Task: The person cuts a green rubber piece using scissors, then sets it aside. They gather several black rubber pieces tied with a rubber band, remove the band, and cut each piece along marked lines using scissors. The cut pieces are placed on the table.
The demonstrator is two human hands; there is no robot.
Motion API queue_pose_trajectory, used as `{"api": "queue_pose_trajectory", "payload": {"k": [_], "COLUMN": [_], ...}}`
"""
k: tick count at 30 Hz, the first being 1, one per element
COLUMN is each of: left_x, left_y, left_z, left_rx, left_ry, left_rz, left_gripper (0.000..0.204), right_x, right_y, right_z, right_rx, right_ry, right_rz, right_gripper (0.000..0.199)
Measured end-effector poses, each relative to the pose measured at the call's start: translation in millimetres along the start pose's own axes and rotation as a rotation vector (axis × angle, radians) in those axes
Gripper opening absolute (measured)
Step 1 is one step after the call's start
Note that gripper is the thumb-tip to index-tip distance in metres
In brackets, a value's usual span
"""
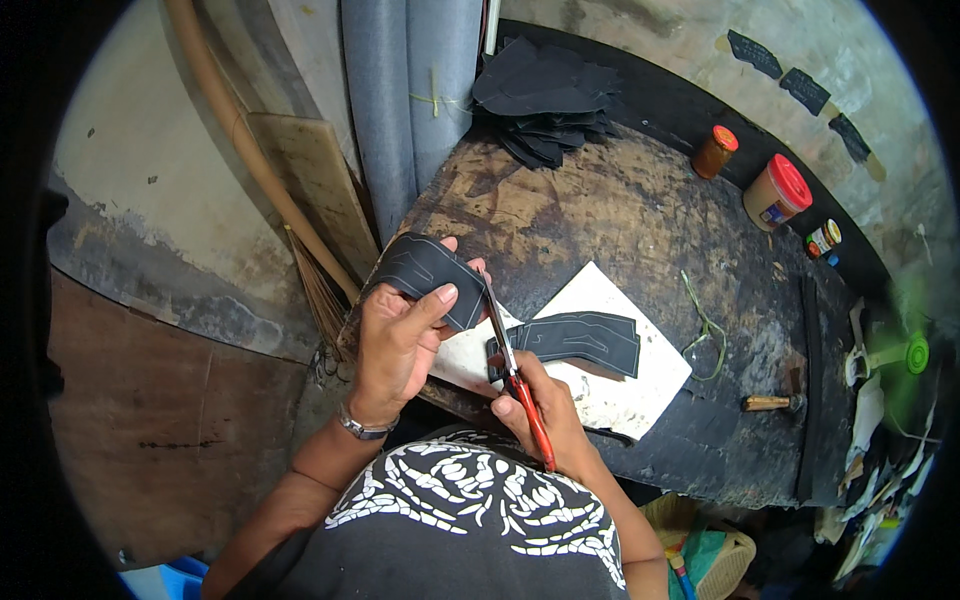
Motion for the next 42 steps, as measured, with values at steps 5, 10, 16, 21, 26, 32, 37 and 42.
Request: {"api": "queue_pose_trajectory", "payload": {"k": [5, 10, 16, 21, 26, 32, 37, 42], "left_x": [-2, 6, 35, 36, 30, 22, 19, 17], "left_y": [0, 3, 6, 4, 4, 3, 2, 1], "left_z": [3, 3, -14, -24, -28, -23, -22, -17], "left_rx": [-0.005, -0.066, 0.163, 0.26, 0.377, 0.353, 0.384, 0.352], "left_ry": [0.003, 0.134, 0.166, 0.238, 0.184, 0.199, 0.294, 0.363], "left_rz": [-0.013, 0.034, 0.106, 0.237, 0.189, 0.236, 0.248, 0.241], "left_gripper": [0.054, 0.05, 0.047, 0.041, 0.029, 0.024, 0.024, 0.024], "right_x": [-1, -1, 8, 9, 9, 10, 10, 12], "right_y": [-2, -6, -11, -8, -8, -8, -8, -9], "right_z": [-10, -15, -9, -6, -1, 1, -1, -3], "right_rx": [-0.003, 0.013, -0.069, -0.085, -0.046, -0.067, -0.028, -0.032], "right_ry": [-0.005, 0.046, 0.086, 0.067, 0.042, 0.015, -0.017, -0.045], "right_rz": [-0.035, -0.087, -0.047, -0.008, 0.032, 0.07, 0.066, 0.05], "right_gripper": [0.058, 0.052, 0.05, 0.057, 0.066, 0.064, 0.06, 0.056]}}
Point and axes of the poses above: each hand's wrist, its own y-axis towards the middle knuckle, its own x-axis out of the back of the hand, z = x × y, the point moved 1 cm from there along y, towards the middle knuckle, and after that the axes turned 8 degrees about z, right-handed, at the moved point
